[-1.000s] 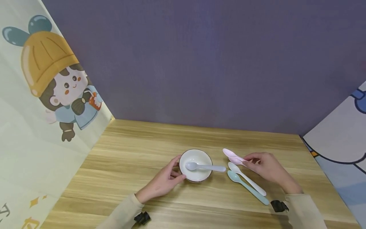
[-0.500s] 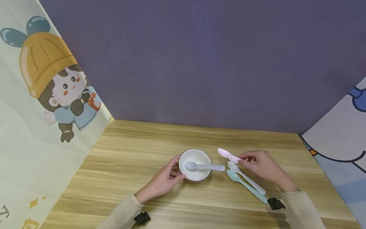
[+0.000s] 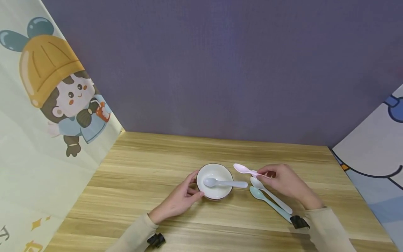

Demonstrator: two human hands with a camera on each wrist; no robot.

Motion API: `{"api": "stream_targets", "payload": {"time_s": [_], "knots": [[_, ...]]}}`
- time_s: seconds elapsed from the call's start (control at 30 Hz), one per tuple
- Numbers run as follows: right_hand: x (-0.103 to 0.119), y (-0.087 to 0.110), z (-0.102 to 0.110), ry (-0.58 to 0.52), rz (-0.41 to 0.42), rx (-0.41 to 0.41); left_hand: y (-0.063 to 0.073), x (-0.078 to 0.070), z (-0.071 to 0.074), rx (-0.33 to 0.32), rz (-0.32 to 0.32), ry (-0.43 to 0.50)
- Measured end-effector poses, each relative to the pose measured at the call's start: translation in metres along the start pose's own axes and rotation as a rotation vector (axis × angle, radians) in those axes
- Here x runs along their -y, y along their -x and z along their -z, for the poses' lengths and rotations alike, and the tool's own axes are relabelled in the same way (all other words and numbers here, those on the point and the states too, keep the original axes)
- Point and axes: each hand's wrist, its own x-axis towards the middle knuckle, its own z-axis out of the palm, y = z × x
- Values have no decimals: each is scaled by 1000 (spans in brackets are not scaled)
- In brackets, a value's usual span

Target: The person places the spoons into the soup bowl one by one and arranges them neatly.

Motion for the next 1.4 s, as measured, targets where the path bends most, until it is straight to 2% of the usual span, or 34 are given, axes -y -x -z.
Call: {"api": "stream_targets", "payload": {"time_s": [0.27,0.7,1.4], "knots": [[9,-3,-3,-48,33,-7,0,0,1,3,-4,1],[16,-7,-15,-68,18,-9,1,0,0,-2,3,-1],[33,-21,-19,-83,32,74,1,0,0,1,-11,-3]]}}
